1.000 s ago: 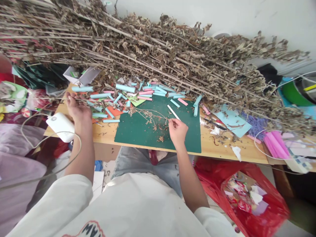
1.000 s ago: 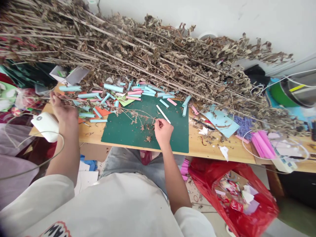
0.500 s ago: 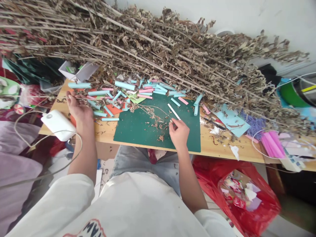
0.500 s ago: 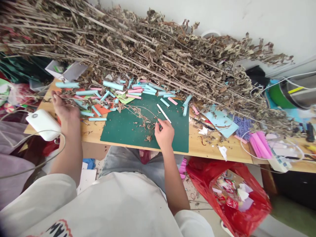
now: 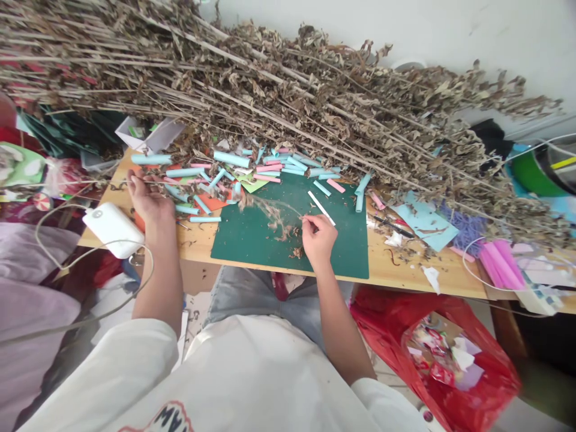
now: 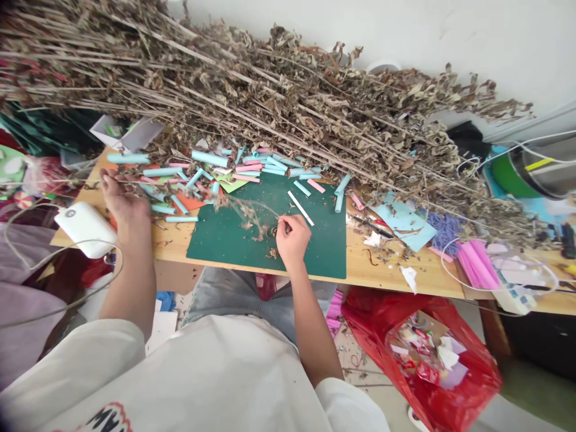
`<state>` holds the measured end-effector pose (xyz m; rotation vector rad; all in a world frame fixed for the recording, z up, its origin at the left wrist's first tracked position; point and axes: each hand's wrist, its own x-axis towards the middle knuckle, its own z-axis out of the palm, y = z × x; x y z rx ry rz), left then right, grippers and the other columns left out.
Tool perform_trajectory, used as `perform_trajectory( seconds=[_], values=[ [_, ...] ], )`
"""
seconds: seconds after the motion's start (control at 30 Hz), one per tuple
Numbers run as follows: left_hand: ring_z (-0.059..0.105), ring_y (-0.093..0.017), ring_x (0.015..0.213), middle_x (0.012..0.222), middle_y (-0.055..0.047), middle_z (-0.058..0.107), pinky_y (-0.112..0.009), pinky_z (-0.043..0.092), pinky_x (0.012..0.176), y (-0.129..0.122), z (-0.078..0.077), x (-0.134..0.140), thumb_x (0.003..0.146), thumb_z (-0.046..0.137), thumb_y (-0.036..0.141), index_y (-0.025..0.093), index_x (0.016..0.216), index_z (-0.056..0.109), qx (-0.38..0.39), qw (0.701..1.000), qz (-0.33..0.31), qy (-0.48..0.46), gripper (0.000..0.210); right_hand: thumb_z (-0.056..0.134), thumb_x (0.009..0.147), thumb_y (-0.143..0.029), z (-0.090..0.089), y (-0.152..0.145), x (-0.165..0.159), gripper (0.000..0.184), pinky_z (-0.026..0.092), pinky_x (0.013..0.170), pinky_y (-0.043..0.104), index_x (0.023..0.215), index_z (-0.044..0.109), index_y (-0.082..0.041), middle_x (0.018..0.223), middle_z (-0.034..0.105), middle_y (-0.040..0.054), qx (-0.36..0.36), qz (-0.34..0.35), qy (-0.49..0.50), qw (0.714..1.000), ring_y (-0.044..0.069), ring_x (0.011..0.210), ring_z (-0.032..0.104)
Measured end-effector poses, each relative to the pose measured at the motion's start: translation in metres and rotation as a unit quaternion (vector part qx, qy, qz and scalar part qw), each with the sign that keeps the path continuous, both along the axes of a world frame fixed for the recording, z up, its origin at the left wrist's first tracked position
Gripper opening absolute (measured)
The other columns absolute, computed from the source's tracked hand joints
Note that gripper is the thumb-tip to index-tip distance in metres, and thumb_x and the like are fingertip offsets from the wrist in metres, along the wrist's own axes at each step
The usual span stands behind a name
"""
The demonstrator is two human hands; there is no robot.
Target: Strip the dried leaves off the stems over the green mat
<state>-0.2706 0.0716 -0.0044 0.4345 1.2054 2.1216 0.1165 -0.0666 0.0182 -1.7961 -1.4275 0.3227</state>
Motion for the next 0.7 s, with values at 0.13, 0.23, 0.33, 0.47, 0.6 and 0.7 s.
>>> perform_trajectory(
  seconds=[0.13, 0.23, 0.33, 0.47, 0.6, 0.7],
  values=[
    [0.060, -0.004, 0.083, 0.114, -0.005, 0.059, -0.019, 0.049, 0.093, 0.000, 0.003, 0.002, 0.098, 0.036, 0.020, 0.022, 0.108, 0.040, -0.018, 1.000, 0.003, 0.004, 0.011, 0.052, 0.084, -0.026, -0.001, -0.002, 0.012, 0.023, 0.043, 0.065, 0.029, 0.081, 0.073, -0.017, 0.073, 0.063, 0.0037, -0.004, -0.038, -0.009, 0.999, 0.014, 0.060, 0.052],
    [0.060, -0.003, 0.086, 0.118, -0.006, 0.057, -0.017, 0.048, 0.095, 0.001, 0.000, 0.000, 0.099, 0.032, 0.021, 0.023, 0.109, 0.039, -0.021, 1.000, -0.010, 0.014, 0.012, 0.052, 0.084, -0.026, 0.001, -0.004, 0.014, 0.027, 0.045, 0.068, 0.030, 0.096, 0.074, -0.016, 0.080, 0.066, 0.0054, -0.026, -0.002, -0.031, 0.999, 0.015, 0.060, 0.052],
    [0.060, -0.003, 0.086, 0.115, -0.004, 0.057, -0.019, 0.047, 0.096, 0.003, -0.006, -0.004, 0.098, 0.035, 0.022, 0.023, 0.109, 0.039, -0.002, 1.000, -0.013, 0.013, 0.012, 0.052, 0.085, -0.026, 0.008, -0.005, 0.007, 0.033, 0.046, 0.072, 0.031, 0.108, 0.072, -0.015, 0.085, 0.066, 0.0073, -0.037, 0.007, -0.057, 0.998, 0.016, 0.064, 0.054],
    [0.061, -0.004, 0.084, 0.109, -0.003, 0.060, -0.020, 0.049, 0.095, 0.006, -0.014, -0.010, 0.097, 0.037, 0.024, 0.024, 0.106, 0.042, 0.016, 0.999, -0.008, 0.031, 0.011, 0.056, 0.087, -0.042, 0.017, 0.001, -0.012, 0.037, 0.046, 0.077, 0.032, 0.108, 0.072, -0.016, 0.085, 0.063, 0.0078, -0.039, 0.016, -0.075, 0.996, 0.019, 0.077, 0.057],
    [0.062, -0.004, 0.081, 0.102, -0.002, 0.063, -0.020, 0.049, 0.094, 0.008, -0.021, -0.015, 0.096, 0.038, 0.023, 0.025, 0.104, 0.044, 0.039, 0.998, -0.025, 0.039, 0.010, 0.055, 0.088, -0.044, 0.012, 0.013, -0.024, 0.033, 0.044, 0.080, 0.033, 0.103, 0.074, -0.021, 0.085, 0.060, 0.0071, -0.041, 0.022, -0.078, 0.996, 0.021, 0.084, 0.056],
    [0.062, -0.004, 0.078, 0.100, -0.001, 0.063, -0.020, 0.049, 0.092, 0.009, -0.024, -0.017, 0.094, 0.041, 0.022, 0.024, 0.102, 0.045, 0.055, 0.997, -0.030, 0.033, 0.009, 0.051, 0.092, -0.035, 0.004, 0.019, -0.020, 0.027, 0.043, 0.081, 0.033, 0.094, 0.074, -0.021, 0.086, 0.061, 0.0074, -0.036, 0.041, -0.091, 0.994, 0.021, 0.086, 0.055]
  ],
)
